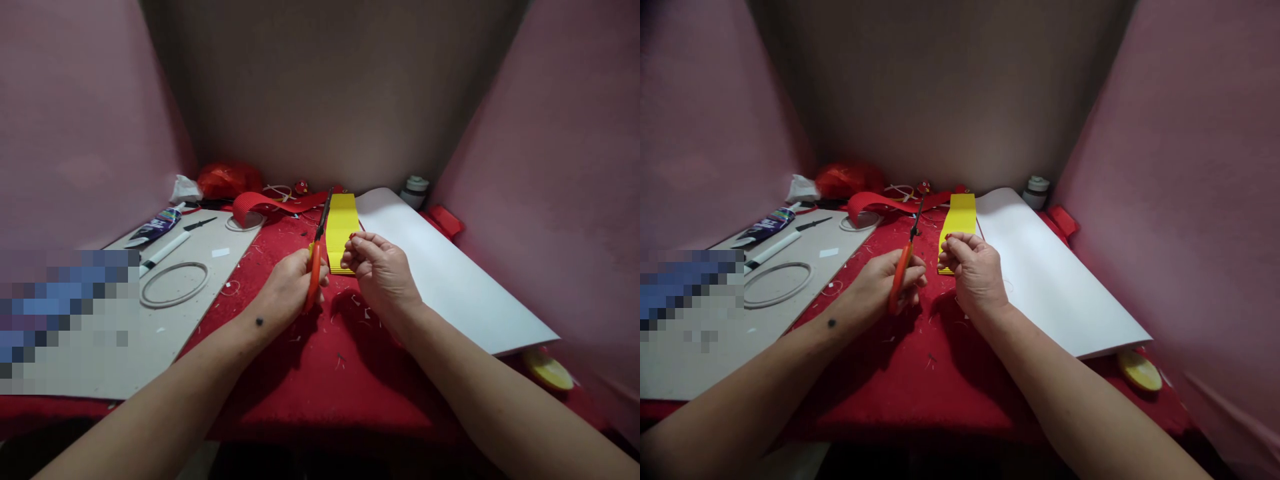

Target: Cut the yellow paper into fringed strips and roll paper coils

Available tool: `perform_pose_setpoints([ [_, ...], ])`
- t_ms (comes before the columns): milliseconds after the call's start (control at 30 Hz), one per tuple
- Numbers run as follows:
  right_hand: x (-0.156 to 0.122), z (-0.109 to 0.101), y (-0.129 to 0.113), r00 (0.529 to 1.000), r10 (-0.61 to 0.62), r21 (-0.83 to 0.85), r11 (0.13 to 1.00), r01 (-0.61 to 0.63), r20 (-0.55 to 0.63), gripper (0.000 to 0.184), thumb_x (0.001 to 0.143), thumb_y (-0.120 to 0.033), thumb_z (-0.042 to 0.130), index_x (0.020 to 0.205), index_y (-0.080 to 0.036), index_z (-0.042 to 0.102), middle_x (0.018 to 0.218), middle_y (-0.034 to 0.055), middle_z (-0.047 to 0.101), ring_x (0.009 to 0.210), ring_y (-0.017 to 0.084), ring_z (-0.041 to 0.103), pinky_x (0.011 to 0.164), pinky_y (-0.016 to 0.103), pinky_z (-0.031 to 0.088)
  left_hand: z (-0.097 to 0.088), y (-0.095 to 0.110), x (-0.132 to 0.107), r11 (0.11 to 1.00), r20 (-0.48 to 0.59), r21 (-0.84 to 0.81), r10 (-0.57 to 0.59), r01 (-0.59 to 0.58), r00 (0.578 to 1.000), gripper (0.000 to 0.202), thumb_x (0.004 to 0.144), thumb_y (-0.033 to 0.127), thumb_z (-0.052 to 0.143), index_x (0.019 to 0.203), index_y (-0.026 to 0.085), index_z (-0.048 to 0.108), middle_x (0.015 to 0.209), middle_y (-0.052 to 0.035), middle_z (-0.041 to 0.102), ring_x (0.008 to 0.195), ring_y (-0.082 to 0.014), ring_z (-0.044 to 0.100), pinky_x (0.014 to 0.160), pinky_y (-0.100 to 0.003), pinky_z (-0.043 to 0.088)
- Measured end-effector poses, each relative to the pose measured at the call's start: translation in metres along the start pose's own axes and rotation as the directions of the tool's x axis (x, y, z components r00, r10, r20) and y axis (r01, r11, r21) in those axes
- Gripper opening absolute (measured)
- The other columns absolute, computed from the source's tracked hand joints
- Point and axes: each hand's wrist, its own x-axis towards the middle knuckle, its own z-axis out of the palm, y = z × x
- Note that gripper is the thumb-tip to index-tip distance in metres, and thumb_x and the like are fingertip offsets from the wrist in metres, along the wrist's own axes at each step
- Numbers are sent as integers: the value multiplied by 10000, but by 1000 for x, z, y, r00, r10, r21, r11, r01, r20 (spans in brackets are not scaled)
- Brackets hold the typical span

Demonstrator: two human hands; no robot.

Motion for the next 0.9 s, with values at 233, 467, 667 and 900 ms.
perform_pose_setpoints([
  [233, -4, 2, 3, 996, 45, -51, 998, -41, 78, 103, 641, -114, 678, 688, -148, 593, 642, -12, 603, 549, 112, 584, 571, 271, 486, -1, 8, -2, 994, -94, -97, 48, -57, 994, 116, 769, 260, 548, 805, 150, 537, 516, 21, 540, 411, -70, 466, 396, -169, 358],
  [467, -9, 6, 4, 985, 125, -150, 983, -106, 123, 126, 642, -102, 673, 666, -159, 563, 615, 9, 620, 573, 143, 619, 605, 312, 508, -2, 12, 0, 978, -148, -200, 28, -58, 989, 134, 731, 215, 594, 817, 131, 536, 568, 7, 579, 477, -79, 523, 444, -172, 392],
  [667, -8, 0, 9, 980, 111, -195, 978, -78, 166, 175, 642, -108, 684, 721, -176, 544, 616, -17, 614, 543, 121, 606, 599, 290, 491, -3, 11, 2, 986, -175, -152, 35, -62, 984, 150, 722, 221, 612, 820, 139, 535, 507, 35, 538, 432, -70, 492, 411, -164, 358],
  [900, -9, 1, 10, 981, 109, -185, 980, -78, 163, 365, 605, -159, 750, 852, -183, 483, 622, -40, 610, 513, 129, 601, 545, 294, 494, -4, 10, 3, 988, -202, -127, 56, -83, 978, 151, 714, 204, 617, 830, 140, 543, 542, 54, 526, 419, -49, 461, 397, -156, 337],
])
